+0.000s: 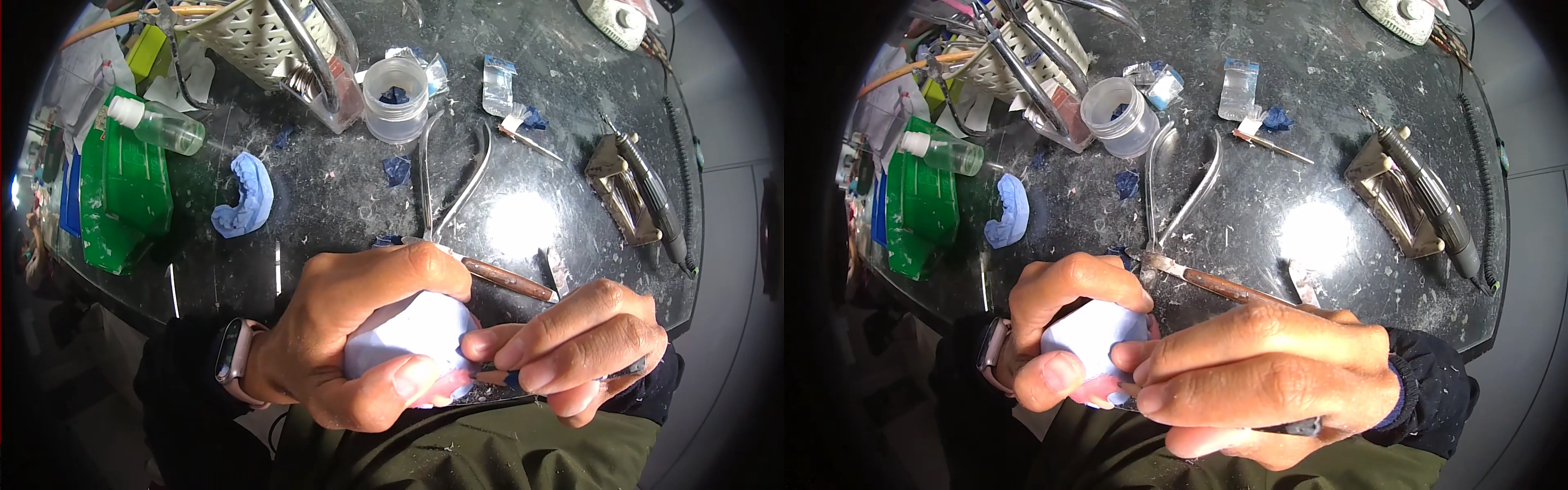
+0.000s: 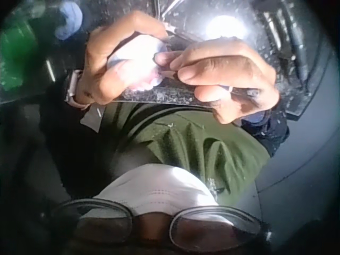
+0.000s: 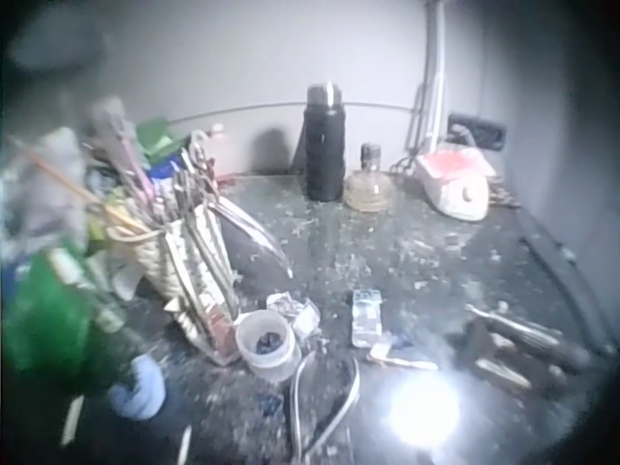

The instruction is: The person fits a dental prosthesis onto a dental cast, marks it with a pencil, and shapes the prosthesis using a rotary tool.

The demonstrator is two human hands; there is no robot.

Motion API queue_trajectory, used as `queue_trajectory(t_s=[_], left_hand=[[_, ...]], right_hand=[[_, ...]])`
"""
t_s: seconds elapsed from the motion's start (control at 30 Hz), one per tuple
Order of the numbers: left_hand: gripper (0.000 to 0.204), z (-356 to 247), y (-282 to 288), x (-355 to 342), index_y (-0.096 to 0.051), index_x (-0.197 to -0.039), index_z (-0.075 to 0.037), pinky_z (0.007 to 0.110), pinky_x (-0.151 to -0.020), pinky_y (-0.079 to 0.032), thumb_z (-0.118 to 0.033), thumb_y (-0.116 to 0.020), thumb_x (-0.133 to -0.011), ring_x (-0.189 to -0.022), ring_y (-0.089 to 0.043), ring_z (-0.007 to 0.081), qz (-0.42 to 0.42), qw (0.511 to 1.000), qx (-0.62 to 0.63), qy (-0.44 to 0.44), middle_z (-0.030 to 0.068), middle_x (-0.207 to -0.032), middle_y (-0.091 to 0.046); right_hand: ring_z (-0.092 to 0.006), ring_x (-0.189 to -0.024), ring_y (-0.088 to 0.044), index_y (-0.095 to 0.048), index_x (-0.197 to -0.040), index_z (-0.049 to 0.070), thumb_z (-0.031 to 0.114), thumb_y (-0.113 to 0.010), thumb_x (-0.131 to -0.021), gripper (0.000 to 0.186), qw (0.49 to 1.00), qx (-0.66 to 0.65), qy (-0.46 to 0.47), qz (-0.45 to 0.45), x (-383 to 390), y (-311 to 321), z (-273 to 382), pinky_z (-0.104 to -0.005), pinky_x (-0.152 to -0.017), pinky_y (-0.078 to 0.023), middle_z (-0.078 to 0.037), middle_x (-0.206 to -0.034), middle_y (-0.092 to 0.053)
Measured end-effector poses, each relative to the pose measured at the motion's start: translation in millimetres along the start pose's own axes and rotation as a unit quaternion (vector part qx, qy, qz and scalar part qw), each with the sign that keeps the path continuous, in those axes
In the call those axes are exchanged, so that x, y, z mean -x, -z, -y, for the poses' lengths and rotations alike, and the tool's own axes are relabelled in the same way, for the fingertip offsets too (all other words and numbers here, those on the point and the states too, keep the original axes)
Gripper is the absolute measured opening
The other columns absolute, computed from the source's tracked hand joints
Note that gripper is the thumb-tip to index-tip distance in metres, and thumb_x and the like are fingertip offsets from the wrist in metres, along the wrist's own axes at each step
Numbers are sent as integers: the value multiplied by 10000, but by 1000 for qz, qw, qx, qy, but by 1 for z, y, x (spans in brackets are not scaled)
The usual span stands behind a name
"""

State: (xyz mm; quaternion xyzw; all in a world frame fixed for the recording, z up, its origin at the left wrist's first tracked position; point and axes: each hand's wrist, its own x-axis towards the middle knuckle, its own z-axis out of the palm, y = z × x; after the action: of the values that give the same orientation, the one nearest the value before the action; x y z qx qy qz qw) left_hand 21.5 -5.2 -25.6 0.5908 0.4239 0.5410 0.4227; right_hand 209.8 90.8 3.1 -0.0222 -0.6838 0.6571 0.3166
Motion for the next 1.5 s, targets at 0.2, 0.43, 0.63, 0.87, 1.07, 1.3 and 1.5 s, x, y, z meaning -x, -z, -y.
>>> queue_trajectory(t_s=[0.2, 0.43, 0.63, 0.87, 1.07, 1.3, 1.5], left_hand=[[523, -4, -2, 0, -516, -966, 94, 296, -476, -473, -388, -507, -763, -525, -579, 186, -1, 1000, 6, 8, 160, -650, -597], [493, -4, -3, 1, -519, -966, 83, 295, -490, -474, -371, -474, -780, -539, -587, 186, -13, 999, -12, 35, 165, -686, -612], [441, -25, -4, -9, -545, -912, 67, 305, -514, -454, -321, -365, -803, -543, -590, 210, 3, 968, 13, 250, 147, -655, -585], [404, -16, 2, 0, -540, -887, 66, 318, -516, -441, -279, -347, -800, -556, -569, 213, 40, 968, -4, 248, 161, -662, -578], [295, -18, 13, -1, -452, -1041, 53, 315, -522, -464, -117, -304, -852, -562, -557, 214, 103, 965, 21, 239, 246, -884, -588], [322, -11, 7, 9, -485, -1033, 74, 290, -527, -447, -136, -302, -872, -551, -525, 158, 99, 984, -143, 39, 223, -889, -593], [375, -20, 7, -2, -519, -1002, 97, 289, -537, -436, -175, -312, -847, -577, -530, 167, 88, 950, 46, 295, 196, -855, -592]], right_hand=[[-390, -857, -662, -590, -885, -69, 2, -575, -882, 73, 999, -7, 41, 6, 2, 1, -4, -415, -793, -592, -220, -950, -579], [-385, -906, -652, -585, -915, -58, 70, -615, -876, 137, 999, 20, -9, 29, -3, 5, 2, -426, -788, -593, -204, -945, -576], [-392, -939, -639, -531, -1023, -40, 159, -531, -928, 221, 997, 30, 58, 46, -7, 12, -15, -415, -806, -592, -187, -986, -512], [-443, -1016, -588, -540, -977, -86, 128, -573, -898, 230, 990, 40, 63, 118, -1, 7, -17, -449, -751, -602, -197, -964, -493], [-442, -966, -609, -566, -940, -93, 125, -619, -868, 235, 989, 53, 65, 119, -2, 6, -19, -422, -707, -604, -219, -926, -558], [-427, -904, -635, -568, -943, -93, 116, -653, -843, 246, 987, 78, 83, 109, -5, 3, -19, -379, -649, -611, -210, -911, -573], [-418, -895, -642, -577, -920, -85, 119, -657, -840, 233, 988, 85, 85, 101, -6, 3, -18, -358, -644, -616, -203, -904, -577]])
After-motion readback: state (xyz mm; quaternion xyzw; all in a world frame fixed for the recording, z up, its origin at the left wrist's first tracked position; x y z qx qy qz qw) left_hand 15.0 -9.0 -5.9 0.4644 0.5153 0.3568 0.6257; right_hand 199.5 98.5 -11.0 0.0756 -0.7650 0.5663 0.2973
